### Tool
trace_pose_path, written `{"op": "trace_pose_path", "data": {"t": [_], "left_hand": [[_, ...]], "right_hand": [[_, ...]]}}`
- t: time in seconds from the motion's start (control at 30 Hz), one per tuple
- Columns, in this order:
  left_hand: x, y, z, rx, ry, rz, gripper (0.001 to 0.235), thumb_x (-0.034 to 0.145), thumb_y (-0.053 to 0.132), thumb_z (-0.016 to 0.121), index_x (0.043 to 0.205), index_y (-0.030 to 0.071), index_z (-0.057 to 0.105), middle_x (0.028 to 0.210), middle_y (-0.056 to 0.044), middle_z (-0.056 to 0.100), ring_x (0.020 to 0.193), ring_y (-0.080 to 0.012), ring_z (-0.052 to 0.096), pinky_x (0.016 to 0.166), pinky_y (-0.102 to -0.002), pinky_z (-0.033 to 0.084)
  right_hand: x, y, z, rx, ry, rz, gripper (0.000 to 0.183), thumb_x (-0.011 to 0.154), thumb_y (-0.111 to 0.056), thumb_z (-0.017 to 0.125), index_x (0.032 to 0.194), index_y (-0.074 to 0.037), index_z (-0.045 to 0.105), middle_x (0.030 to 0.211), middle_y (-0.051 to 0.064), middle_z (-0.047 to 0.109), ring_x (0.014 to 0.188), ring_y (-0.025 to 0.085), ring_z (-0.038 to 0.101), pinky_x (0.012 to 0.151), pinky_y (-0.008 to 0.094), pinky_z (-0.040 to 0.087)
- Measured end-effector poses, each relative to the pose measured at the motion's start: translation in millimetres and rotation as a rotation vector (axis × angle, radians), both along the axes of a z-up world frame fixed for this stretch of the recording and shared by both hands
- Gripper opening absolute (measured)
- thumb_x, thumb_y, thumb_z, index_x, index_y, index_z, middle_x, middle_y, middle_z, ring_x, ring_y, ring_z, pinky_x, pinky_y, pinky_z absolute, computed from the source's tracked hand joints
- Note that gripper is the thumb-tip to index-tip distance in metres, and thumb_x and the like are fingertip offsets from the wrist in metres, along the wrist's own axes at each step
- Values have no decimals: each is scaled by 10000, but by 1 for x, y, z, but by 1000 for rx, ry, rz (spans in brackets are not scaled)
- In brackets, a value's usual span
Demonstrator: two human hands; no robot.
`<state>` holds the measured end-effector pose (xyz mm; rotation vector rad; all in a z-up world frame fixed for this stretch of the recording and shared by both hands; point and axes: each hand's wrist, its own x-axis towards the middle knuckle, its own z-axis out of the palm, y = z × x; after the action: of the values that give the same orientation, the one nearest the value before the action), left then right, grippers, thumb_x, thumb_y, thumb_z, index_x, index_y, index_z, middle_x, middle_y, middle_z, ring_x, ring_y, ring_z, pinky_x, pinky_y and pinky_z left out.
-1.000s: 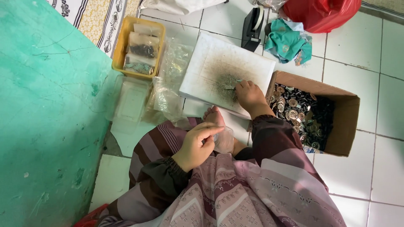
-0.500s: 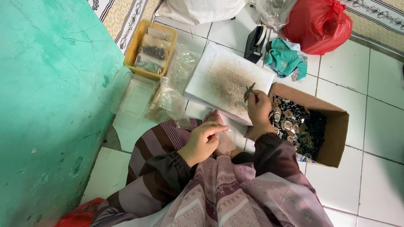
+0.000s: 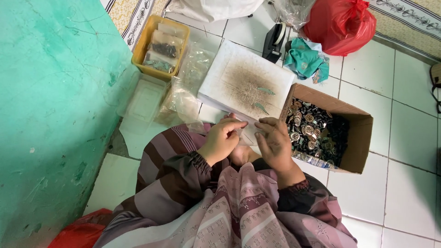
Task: The person sits on the floor and sorts small metal hardware pieces from a cardboard box onto a white board. They then place the sorted pieces into a clear plastic bag and set it aside.
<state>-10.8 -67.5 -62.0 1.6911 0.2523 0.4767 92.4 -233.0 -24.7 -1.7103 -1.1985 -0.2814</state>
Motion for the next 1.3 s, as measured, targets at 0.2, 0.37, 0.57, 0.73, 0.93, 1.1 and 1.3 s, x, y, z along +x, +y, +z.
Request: {"op": "trace_pose_path", "data": {"t": [0.2, 0.37, 0.57, 0.73, 0.93, 1.1, 1.3], "left_hand": [[-2, 13, 63, -98, -61, -2, 471, 842, -37, 553, 1190, 161, 802, 1044, -79, 762, 1030, -238, 719, 930, -361, 580], [3, 24, 85, -107, -114, -18, 483, 856, -82, 533, 1208, 121, 794, 1024, -96, 748, 965, -182, 687, 850, -312, 595], [13, 30, 70, -168, -84, 2, 481, 853, -105, 530, 1209, 81, 794, 1000, -130, 739, 947, -164, 668, 813, -295, 595], [26, 37, 52, -207, -43, 2, 470, 865, -107, 543, 1219, 73, 795, 1017, -152, 732, 927, -138, 617, 783, -289, 582], [33, 36, 41, -191, -23, -38, 473, 861, -96, 542, 1221, 87, 789, 1022, -140, 742, 915, -172, 664, 771, -288, 583], [43, 46, 74, -171, -181, -51, 467, 852, -125, 520, 1191, 55, 785, 1047, -172, 757, 853, -168, 654, 702, -291, 572], [76, 61, 135, -25, -458, -73, 444, 911, -131, 512, 1224, 69, 754, 1080, -167, 746, 817, -146, 636, 695, -282, 565]], "right_hand": [[77, -20, -30, -341, 54, -262, 142, 1006, 17, 661, 1124, 76, 712, 967, 209, 674, 925, 353, 653, 803, 455, 540], [125, -20, -165, -882, 8, -392, 413, 937, -318, 696, 1313, -150, 666, 1222, 119, 575, 1211, 351, 523, 1038, 493, 431], [106, -24, -202, -769, -314, -414, 107, 924, -206, 636, 1019, -194, 684, 1098, 3, 583, 1119, 268, 529, 965, 422, 432], [119, -10, -180, -488, -376, -391, 45, 796, -184, 797, 803, -195, 754, 810, -29, 670, 880, 222, 644, 899, 376, 500], [195, 0, -182, -498, -288, -547, 160, 788, -131, 830, 939, -166, 792, 902, -8, 712, 884, 226, 660, 795, 344, 547], [192, 19, -176, -1114, 44, -616, 512, 954, -495, 617, 1378, -208, 625, 1365, 7, 515, 1303, 277, 422, 1083, 465, 394], [267, -65, -372, -1077, -123, -658, 334, 965, -310, 574, 1234, -162, 705, 1222, 34, 635, 1180, 281, 511, 1104, 489, 387]]}}
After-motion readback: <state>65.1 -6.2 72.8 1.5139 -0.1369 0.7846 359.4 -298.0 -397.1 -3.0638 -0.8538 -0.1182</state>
